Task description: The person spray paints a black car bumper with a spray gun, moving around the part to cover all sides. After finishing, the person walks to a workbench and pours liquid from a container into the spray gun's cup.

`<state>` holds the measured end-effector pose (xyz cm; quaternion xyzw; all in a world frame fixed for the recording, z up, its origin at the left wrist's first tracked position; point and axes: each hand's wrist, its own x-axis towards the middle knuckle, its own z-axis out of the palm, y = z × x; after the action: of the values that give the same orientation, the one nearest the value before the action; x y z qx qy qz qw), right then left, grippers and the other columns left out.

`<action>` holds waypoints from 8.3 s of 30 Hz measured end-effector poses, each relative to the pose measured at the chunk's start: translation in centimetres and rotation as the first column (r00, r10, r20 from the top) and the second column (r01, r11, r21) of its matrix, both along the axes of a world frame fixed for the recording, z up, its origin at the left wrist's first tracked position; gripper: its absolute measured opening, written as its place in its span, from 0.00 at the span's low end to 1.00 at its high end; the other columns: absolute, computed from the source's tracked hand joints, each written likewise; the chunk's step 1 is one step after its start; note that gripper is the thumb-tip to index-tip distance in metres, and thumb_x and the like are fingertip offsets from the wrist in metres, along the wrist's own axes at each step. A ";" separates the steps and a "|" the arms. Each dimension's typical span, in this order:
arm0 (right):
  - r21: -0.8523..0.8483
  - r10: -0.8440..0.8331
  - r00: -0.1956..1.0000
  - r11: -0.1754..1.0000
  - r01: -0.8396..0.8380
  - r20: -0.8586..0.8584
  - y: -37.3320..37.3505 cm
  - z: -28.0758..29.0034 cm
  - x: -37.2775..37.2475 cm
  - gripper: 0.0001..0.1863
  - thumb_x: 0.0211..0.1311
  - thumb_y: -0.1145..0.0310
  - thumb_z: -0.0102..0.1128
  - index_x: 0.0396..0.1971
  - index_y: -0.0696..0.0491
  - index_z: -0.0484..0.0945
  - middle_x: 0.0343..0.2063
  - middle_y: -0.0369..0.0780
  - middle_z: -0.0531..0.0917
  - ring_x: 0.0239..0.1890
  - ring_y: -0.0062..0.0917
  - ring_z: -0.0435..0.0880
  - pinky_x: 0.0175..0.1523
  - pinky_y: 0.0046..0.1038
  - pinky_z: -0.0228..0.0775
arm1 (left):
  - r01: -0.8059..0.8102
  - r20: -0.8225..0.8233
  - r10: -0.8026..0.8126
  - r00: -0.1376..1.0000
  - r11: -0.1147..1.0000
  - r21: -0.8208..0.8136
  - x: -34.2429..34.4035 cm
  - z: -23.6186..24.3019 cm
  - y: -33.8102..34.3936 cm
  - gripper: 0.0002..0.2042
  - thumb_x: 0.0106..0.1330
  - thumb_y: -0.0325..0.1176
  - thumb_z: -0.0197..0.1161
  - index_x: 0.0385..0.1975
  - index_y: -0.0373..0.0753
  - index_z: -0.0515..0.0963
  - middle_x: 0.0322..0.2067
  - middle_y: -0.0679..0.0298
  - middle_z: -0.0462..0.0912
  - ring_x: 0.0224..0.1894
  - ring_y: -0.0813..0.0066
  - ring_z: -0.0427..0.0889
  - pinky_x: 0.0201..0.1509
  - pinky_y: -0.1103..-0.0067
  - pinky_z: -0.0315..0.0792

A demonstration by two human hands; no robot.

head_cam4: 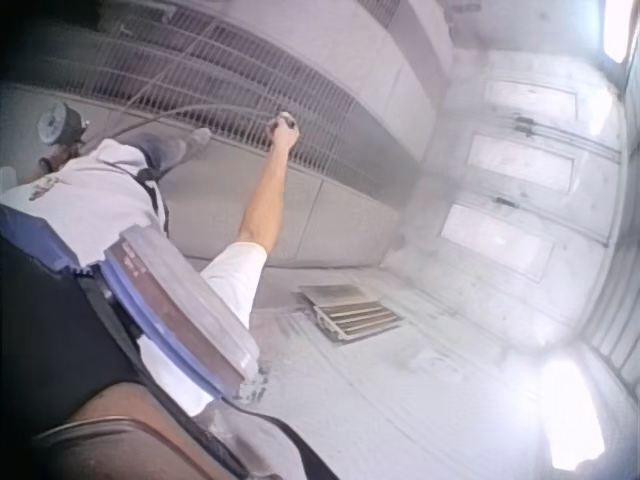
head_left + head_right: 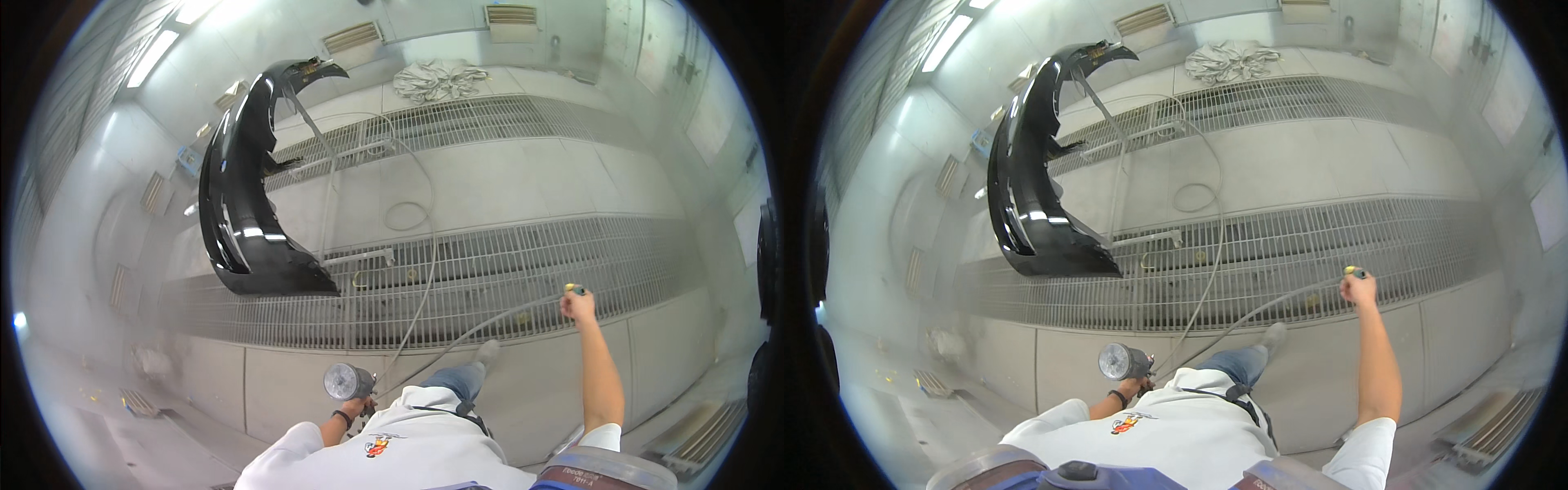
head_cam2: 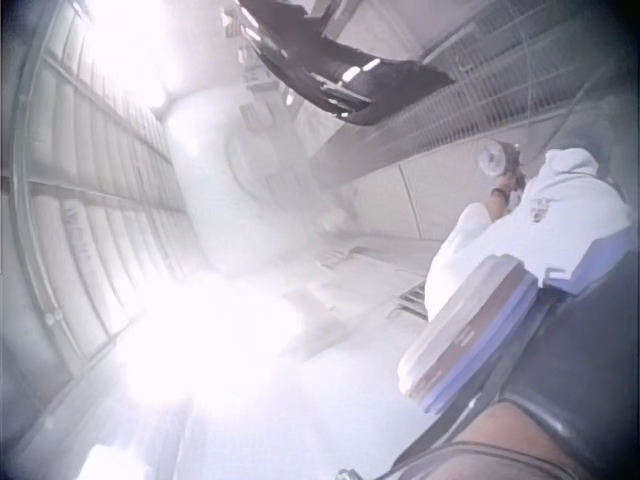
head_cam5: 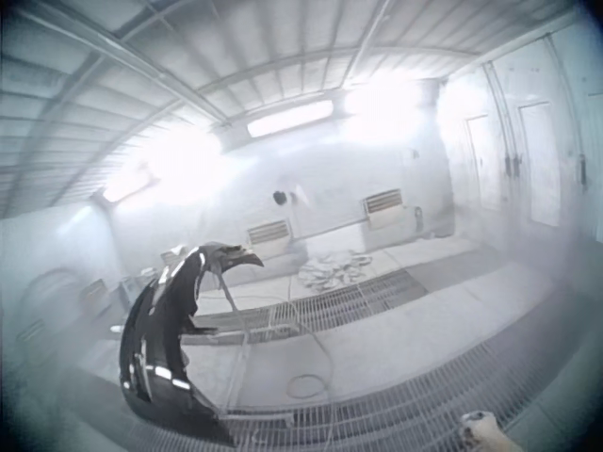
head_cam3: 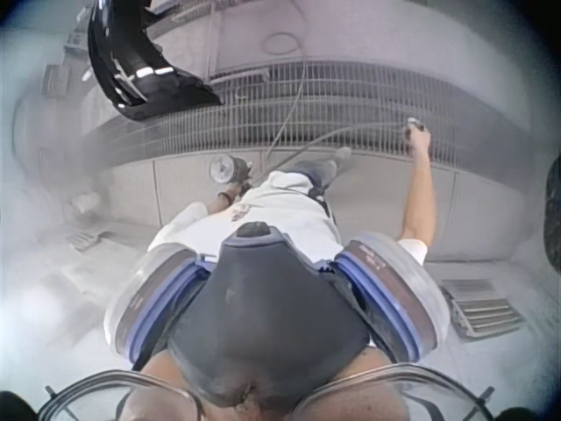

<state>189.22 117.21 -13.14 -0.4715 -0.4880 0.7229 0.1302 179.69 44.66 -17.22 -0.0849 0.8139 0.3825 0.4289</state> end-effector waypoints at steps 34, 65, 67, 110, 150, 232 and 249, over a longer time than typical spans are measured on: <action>0.065 0.090 0.632 0.974 -0.218 0.770 69.3 -14.3 48.7 0.21 0.62 0.60 0.55 0.52 0.55 0.81 0.44 0.52 0.86 0.45 0.45 0.85 0.52 0.42 0.77 | 0.834 -0.310 -0.777 0.548 0.539 0.121 1.6 -7.2 109.5 0.05 0.54 0.28 0.57 0.24 0.32 0.76 0.26 0.54 0.84 0.33 0.59 0.84 0.37 0.68 0.76; 0.884 -0.887 0.165 0.451 0.118 0.431 159.8 -0.6 100.4 0.30 0.68 0.48 0.53 0.56 0.59 0.77 0.53 0.54 0.81 0.56 0.48 0.80 0.60 0.43 0.72 | 0.726 -0.072 -0.765 -0.640 -0.570 -0.385 27.4 -33.1 210.9 0.17 0.67 0.47 0.54 0.40 0.42 0.84 0.37 0.55 0.88 0.42 0.54 0.85 0.50 0.59 0.76; 0.942 -0.941 0.054 0.333 -0.045 0.335 165.4 3.0 102.7 0.31 0.66 0.49 0.54 0.55 0.62 0.75 0.47 0.57 0.83 0.54 0.52 0.79 0.60 0.46 0.70 | 0.752 -0.061 -0.782 -0.620 -0.570 -0.330 30.9 -34.3 214.7 0.16 0.67 0.46 0.55 0.40 0.42 0.84 0.37 0.55 0.88 0.41 0.54 0.85 0.49 0.59 0.76; 0.846 0.391 -0.917 0.514 0.142 -0.084 152.7 -0.1 161.7 0.37 0.58 0.33 0.59 0.49 0.55 0.78 0.33 0.41 0.86 0.29 0.41 0.87 0.30 0.39 0.77 | 0.147 -0.162 -0.151 -0.975 -0.988 0.036 141.0 -51.7 262.0 0.11 0.65 0.36 0.63 0.43 0.40 0.83 0.43 0.55 0.87 0.49 0.54 0.83 0.55 0.65 0.73; 0.649 0.636 -0.133 0.754 -0.104 -0.760 176.0 8.7 167.1 0.19 0.69 0.56 0.52 0.45 0.57 0.78 0.39 0.48 0.78 0.43 0.37 0.78 0.50 0.37 0.71 | -0.844 0.048 0.942 0.332 0.274 0.461 209.9 -39.1 228.1 0.10 0.60 0.30 0.52 0.16 0.37 0.69 0.17 0.61 0.75 0.21 0.68 0.77 0.29 0.73 0.72; 0.565 0.040 -0.999 -0.824 -0.026 0.011 -3.2 -23.5 250.7 0.17 0.58 0.80 0.62 0.50 0.60 0.78 0.34 0.41 0.87 0.36 0.20 0.83 0.44 0.24 0.74 | -0.833 -0.351 0.762 -0.544 -0.443 0.332 286.6 -22.3 85.4 0.20 0.69 0.33 0.60 0.59 0.37 0.76 0.53 0.60 0.82 0.52 0.69 0.82 0.58 0.73 0.76; 0.396 -0.056 -0.977 -0.918 -0.030 -0.204 -59.0 -24.3 284.3 0.34 0.63 0.89 0.43 0.70 0.55 0.57 0.60 0.47 0.76 0.58 0.40 0.82 0.48 0.39 0.86 | -0.805 -0.420 0.687 -0.593 -0.514 0.297 322.9 -20.1 36.8 0.20 0.69 0.34 0.60 0.59 0.36 0.76 0.53 0.60 0.82 0.51 0.69 0.82 0.57 0.74 0.76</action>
<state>473.48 58.17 -37.42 -0.6107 0.3526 -0.2694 0.6558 502.63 81.42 -37.29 -0.7012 0.4283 0.4531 -0.3459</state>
